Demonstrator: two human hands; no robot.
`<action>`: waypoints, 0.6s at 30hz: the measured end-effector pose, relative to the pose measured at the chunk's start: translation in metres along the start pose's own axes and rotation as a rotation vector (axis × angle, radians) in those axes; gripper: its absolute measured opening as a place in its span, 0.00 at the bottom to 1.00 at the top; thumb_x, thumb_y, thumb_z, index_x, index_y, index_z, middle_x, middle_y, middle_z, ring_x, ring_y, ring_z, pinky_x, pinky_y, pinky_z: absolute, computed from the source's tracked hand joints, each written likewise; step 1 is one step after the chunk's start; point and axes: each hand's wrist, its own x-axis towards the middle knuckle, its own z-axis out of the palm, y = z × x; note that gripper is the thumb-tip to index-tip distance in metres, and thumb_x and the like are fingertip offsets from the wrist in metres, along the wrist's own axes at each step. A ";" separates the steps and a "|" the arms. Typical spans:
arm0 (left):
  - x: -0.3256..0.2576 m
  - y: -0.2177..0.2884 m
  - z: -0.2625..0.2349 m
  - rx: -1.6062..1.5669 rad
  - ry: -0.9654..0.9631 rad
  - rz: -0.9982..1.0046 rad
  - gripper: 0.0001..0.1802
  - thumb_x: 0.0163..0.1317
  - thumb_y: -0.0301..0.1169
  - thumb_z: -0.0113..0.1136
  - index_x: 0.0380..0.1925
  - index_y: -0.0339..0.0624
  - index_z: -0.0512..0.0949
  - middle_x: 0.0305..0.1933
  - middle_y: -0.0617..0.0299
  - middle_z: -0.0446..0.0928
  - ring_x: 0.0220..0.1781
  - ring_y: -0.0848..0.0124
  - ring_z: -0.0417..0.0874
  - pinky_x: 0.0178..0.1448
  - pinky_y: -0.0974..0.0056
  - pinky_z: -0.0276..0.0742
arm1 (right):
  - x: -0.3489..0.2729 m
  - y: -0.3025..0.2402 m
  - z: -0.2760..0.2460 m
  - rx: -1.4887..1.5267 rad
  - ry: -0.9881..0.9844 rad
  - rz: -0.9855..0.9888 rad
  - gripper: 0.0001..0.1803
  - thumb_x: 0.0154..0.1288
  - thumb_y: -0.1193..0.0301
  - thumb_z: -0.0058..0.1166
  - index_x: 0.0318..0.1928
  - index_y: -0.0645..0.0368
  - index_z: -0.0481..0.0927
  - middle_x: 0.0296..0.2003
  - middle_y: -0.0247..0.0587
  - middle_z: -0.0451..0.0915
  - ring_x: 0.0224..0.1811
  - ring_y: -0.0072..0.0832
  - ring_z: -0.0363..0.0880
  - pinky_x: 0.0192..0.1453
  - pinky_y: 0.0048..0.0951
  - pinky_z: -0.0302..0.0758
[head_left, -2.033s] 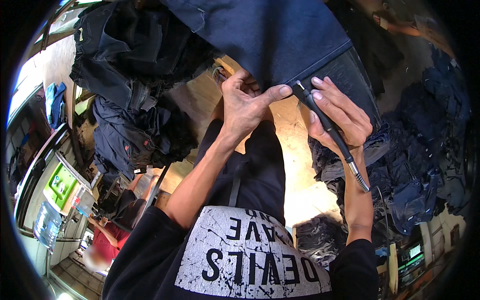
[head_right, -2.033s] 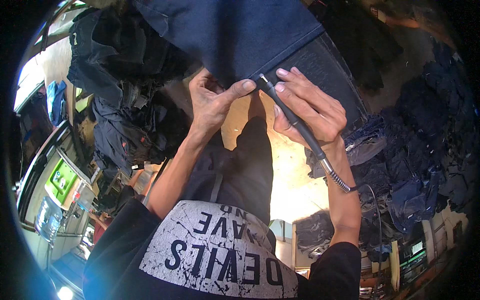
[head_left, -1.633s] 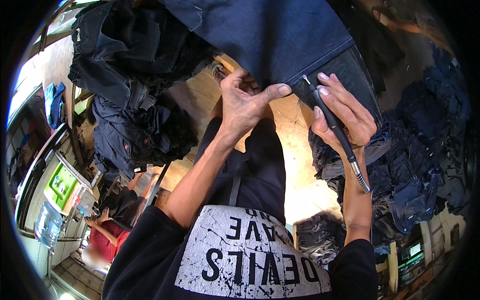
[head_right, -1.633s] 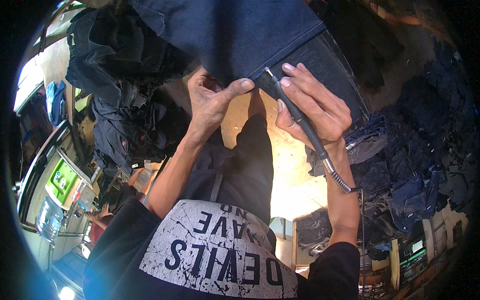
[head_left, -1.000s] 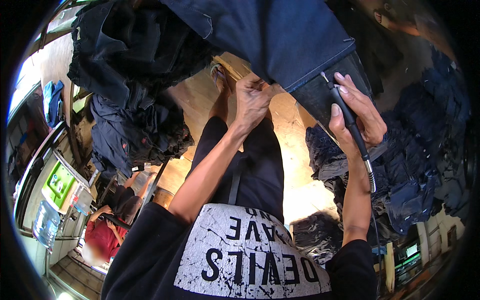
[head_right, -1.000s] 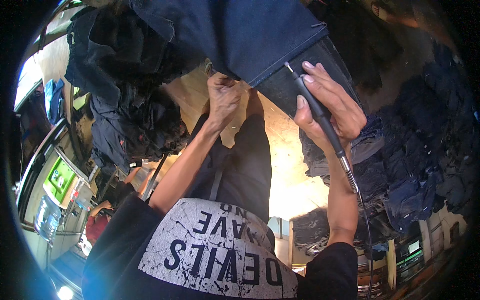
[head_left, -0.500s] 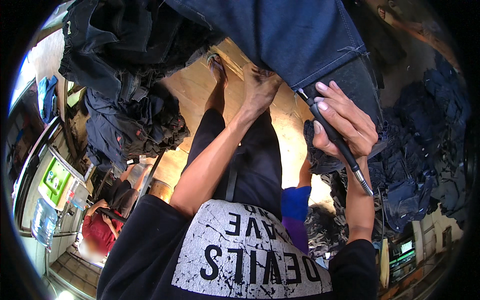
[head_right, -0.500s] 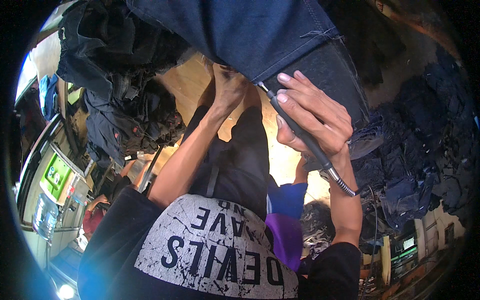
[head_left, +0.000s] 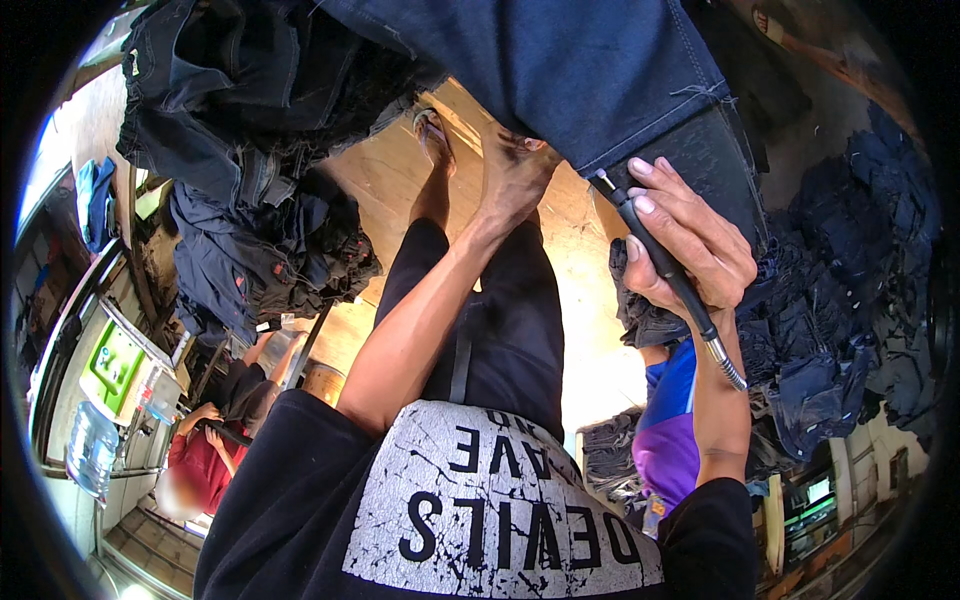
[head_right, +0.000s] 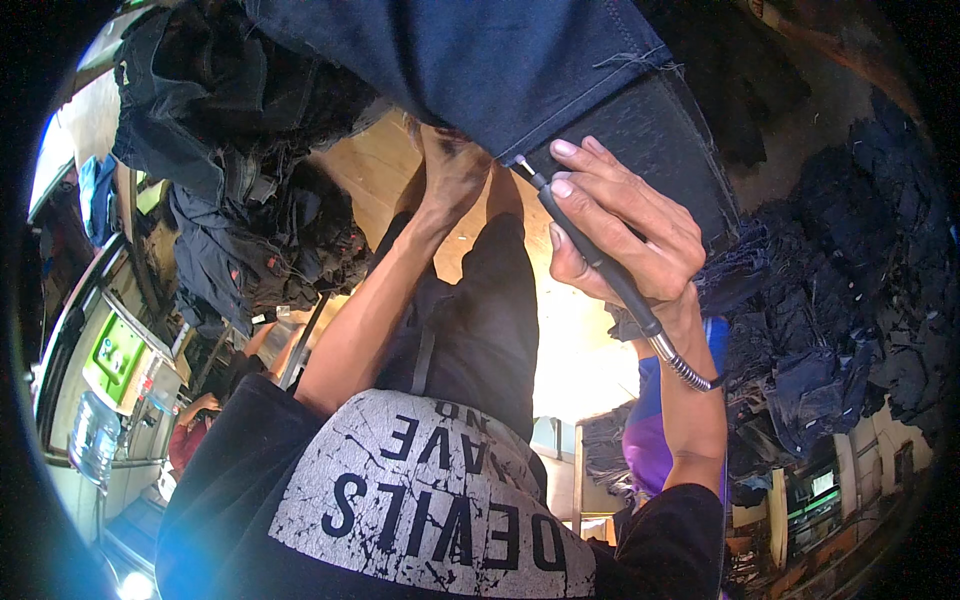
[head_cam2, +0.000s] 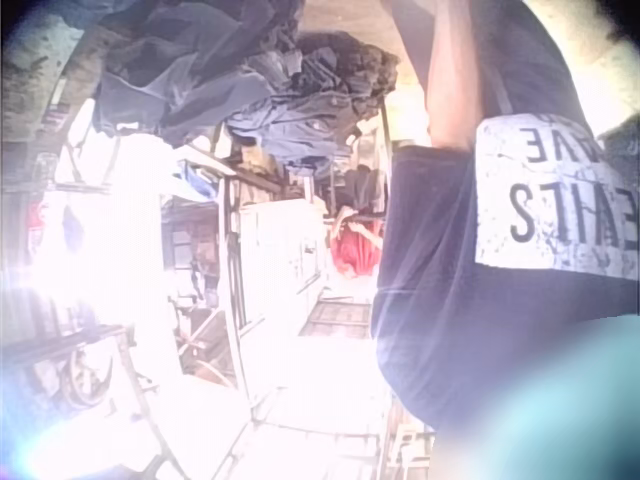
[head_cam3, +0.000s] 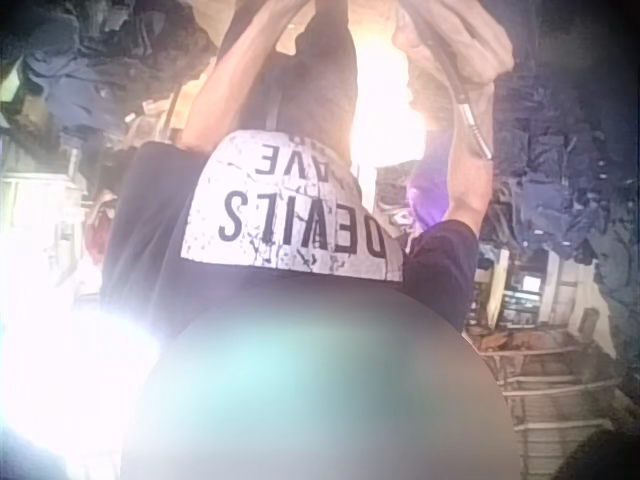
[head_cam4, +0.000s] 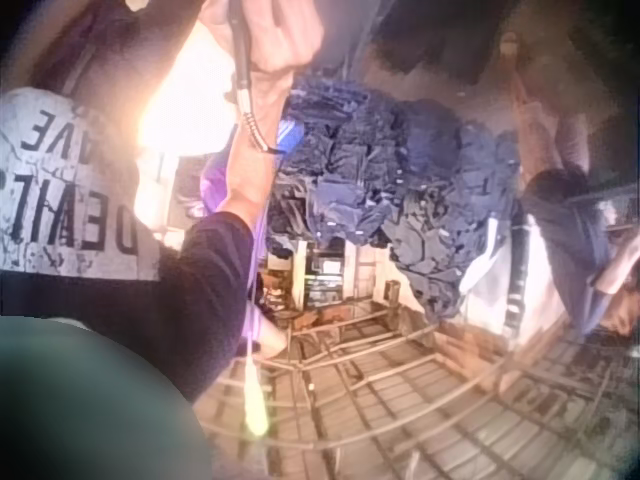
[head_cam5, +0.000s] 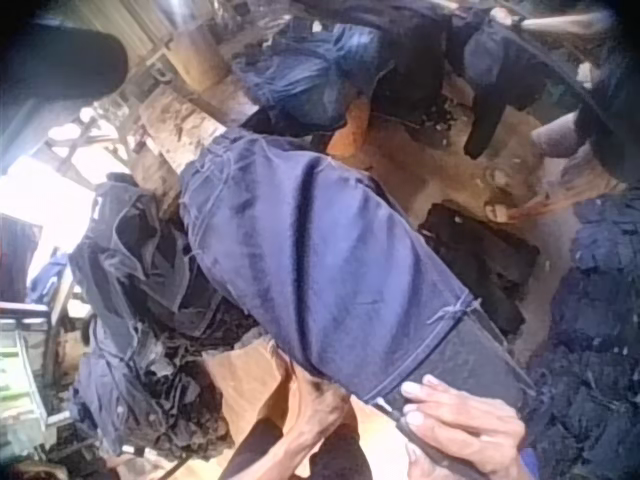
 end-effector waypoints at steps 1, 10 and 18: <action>0.001 0.000 0.000 0.011 -0.006 0.035 0.04 0.64 0.22 0.73 0.37 0.37 0.87 0.38 0.67 0.87 0.41 0.75 0.86 0.48 0.65 0.81 | 0.000 0.000 0.000 -0.008 0.003 0.008 0.20 0.60 0.76 0.70 0.54 0.63 0.90 0.46 0.55 0.91 0.56 0.50 0.93 0.65 0.54 0.88; 0.003 -0.009 0.002 -0.009 0.049 0.153 0.03 0.63 0.22 0.74 0.35 0.37 0.87 0.37 0.67 0.87 0.40 0.74 0.85 0.45 0.63 0.78 | 0.001 0.001 -0.004 -0.017 0.024 0.038 0.19 0.60 0.76 0.70 0.53 0.64 0.91 0.45 0.55 0.92 0.57 0.51 0.92 0.66 0.54 0.88; 0.002 -0.019 -0.006 0.223 0.043 0.025 0.11 0.63 0.18 0.69 0.26 0.36 0.76 0.33 0.68 0.81 0.38 0.79 0.80 0.41 0.68 0.76 | -0.002 0.003 -0.002 -0.031 0.069 0.049 0.19 0.60 0.77 0.70 0.52 0.65 0.90 0.47 0.56 0.91 0.58 0.51 0.92 0.66 0.54 0.87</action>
